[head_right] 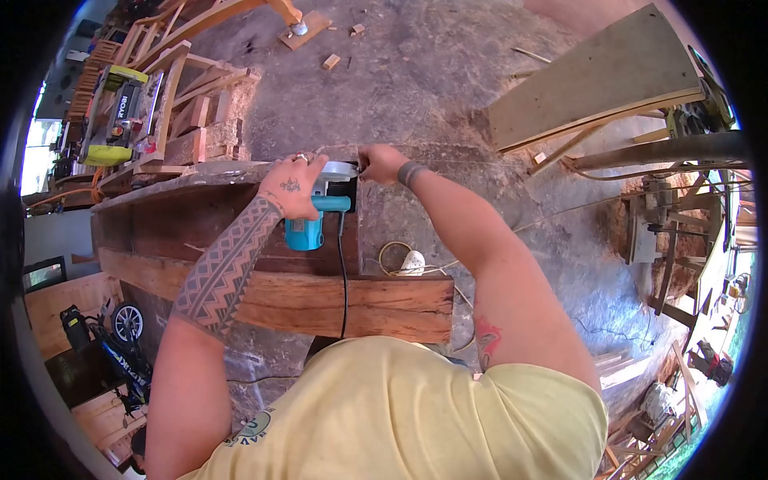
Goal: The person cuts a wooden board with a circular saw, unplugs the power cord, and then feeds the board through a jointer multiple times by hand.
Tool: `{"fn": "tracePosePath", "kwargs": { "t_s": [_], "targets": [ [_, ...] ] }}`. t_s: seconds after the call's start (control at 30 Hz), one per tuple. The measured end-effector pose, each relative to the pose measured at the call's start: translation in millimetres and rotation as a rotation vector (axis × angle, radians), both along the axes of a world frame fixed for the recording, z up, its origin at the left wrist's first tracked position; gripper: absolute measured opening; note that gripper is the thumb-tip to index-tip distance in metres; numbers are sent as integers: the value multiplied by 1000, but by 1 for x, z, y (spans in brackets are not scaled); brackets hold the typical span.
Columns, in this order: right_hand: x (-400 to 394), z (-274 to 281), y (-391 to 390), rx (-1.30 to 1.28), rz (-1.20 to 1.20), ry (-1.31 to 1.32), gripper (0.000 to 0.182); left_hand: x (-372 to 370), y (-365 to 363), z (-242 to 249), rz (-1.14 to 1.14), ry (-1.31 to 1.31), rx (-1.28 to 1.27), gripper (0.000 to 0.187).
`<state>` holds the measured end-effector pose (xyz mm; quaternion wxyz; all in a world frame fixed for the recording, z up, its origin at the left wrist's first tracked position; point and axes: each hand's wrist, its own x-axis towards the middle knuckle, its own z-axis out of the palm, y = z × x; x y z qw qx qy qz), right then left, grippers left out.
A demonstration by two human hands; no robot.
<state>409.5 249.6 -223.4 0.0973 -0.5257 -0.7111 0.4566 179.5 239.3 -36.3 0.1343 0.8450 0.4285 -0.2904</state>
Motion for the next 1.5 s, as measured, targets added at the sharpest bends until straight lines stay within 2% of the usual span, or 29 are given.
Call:
{"fn": "tracePosePath", "kwargs": {
  "t_s": [0.1, 0.2, 0.27, 0.3, 0.33, 0.37, 0.4, 0.43, 0.47, 0.53, 0.57, 0.63, 0.67, 0.7, 0.77, 0.87, 0.97, 1.07, 1.17, 1.27, 1.37, 1.47, 1.5],
  "targets": [
    [-3, 8, -14, 581, 212, -156, 17, 0, 1, -3, 24, -16, -14, 114],
    [0, -12, -29, 704, 107, -109, 21, 0, 1, -9, 17, -28, 27, 111],
    [-7, -11, -37, 434, -108, -124, 19, -8, 1, -14, 28, -170, 38, 110],
    [-11, -5, -49, 86, -246, -175, 22, -12, -6, -8, 48, -166, -4, 112],
    [-5, -37, -78, 138, -53, -325, 20, -5, -6, -5, 21, -215, -27, 115],
    [-12, -88, -111, 159, -242, -355, 27, -19, -6, -28, -41, -240, 157, 118],
    [-16, -48, -139, -115, -371, -272, 37, -30, 0, -34, -78, -238, 82, 124],
    [-13, -84, -157, -143, -171, -96, 44, -14, -1, -22, -47, -125, 79, 128],
    [-18, -95, -171, -276, -43, -94, 40, -16, -2, -23, -34, -120, 56, 128],
    [9, -95, -181, -346, 29, -163, 39, 6, 3, -37, -103, -214, 102, 119],
    [-14, -92, -181, -376, 103, -139, 38, -11, 0, -30, -114, -200, 125, 115],
    [-16, -70, -178, -356, -125, -87, 38, -15, 0, -28, -117, -244, 87, 115],
    [-16, -61, -173, -445, -256, 15, 42, -20, -1, -30, -133, -265, 99, 112],
    [-20, -80, -171, -270, -405, 103, 41, -11, 3, -22, -89, -230, 48, 111],
    [-22, -72, -156, -229, -565, 244, 36, -13, 3, -24, -102, -166, 85, 113],
    [-26, -27, -134, -404, -571, 410, 43, -8, 0, -23, -94, -120, 122, 111],
    [-53, -29, -130, -291, -656, 521, 53, -4, -2, -17, -75, -100, 122, 111],
    [-65, -28, -121, -358, -779, 668, 60, -8, -2, -25, -86, -104, 152, 111],
    [-67, -23, -122, -273, -805, 653, 55, -9, -3, -26, -83, -90, 146, 111],
    [-72, -46, -124, -258, -782, 733, 54, -5, -2, -27, -61, -61, 112, 112],
    [-66, -36, -123, -254, -754, 644, 53, -2, -5, -23, -44, -23, 92, 113],
    [-54, -21, -121, -300, -711, 739, 46, 3, -1, -15, -17, -6, 58, 115],
    [-52, -23, -116, -394, -789, 865, 44, 2, -1, -17, -18, -2, 56, 115]
  ]
}}
